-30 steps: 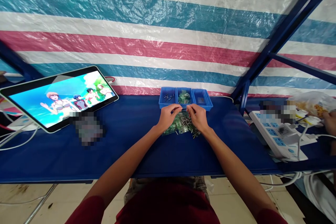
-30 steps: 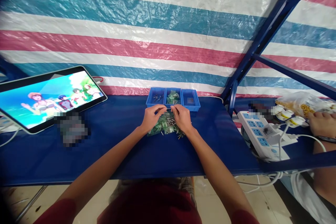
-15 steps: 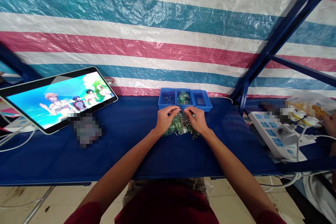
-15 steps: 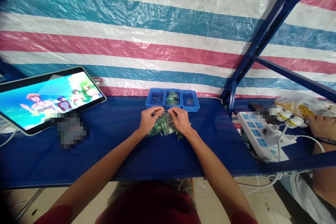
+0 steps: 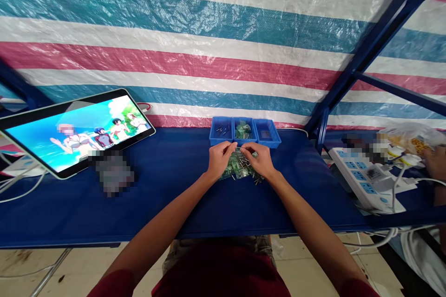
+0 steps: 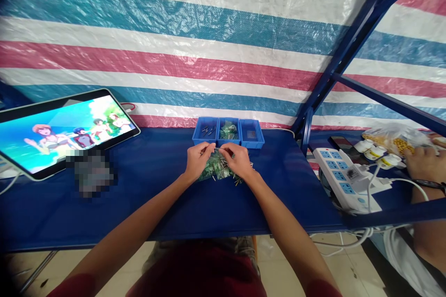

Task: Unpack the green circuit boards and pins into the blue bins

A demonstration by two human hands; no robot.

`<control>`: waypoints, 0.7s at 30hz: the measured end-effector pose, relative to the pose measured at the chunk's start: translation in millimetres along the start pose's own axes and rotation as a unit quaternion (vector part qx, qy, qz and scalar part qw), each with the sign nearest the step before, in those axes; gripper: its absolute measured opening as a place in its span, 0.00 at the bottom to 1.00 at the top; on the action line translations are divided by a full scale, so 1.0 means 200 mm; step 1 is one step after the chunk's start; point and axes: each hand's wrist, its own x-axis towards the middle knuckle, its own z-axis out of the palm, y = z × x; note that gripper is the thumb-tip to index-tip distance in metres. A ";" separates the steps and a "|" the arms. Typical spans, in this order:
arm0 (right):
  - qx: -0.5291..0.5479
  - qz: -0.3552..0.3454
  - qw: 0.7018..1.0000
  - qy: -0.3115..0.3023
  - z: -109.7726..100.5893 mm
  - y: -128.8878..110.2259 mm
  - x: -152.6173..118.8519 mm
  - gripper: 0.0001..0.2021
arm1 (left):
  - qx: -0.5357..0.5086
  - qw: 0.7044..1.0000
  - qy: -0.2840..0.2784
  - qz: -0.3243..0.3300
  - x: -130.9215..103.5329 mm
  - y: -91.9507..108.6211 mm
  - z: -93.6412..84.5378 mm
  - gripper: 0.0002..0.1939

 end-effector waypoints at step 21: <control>0.044 0.048 0.997 -0.051 -0.02 -0.03 0.00 0.25 | -0.040 0.998 -0.051 0.010 -0.01 0.06 -0.02 0.22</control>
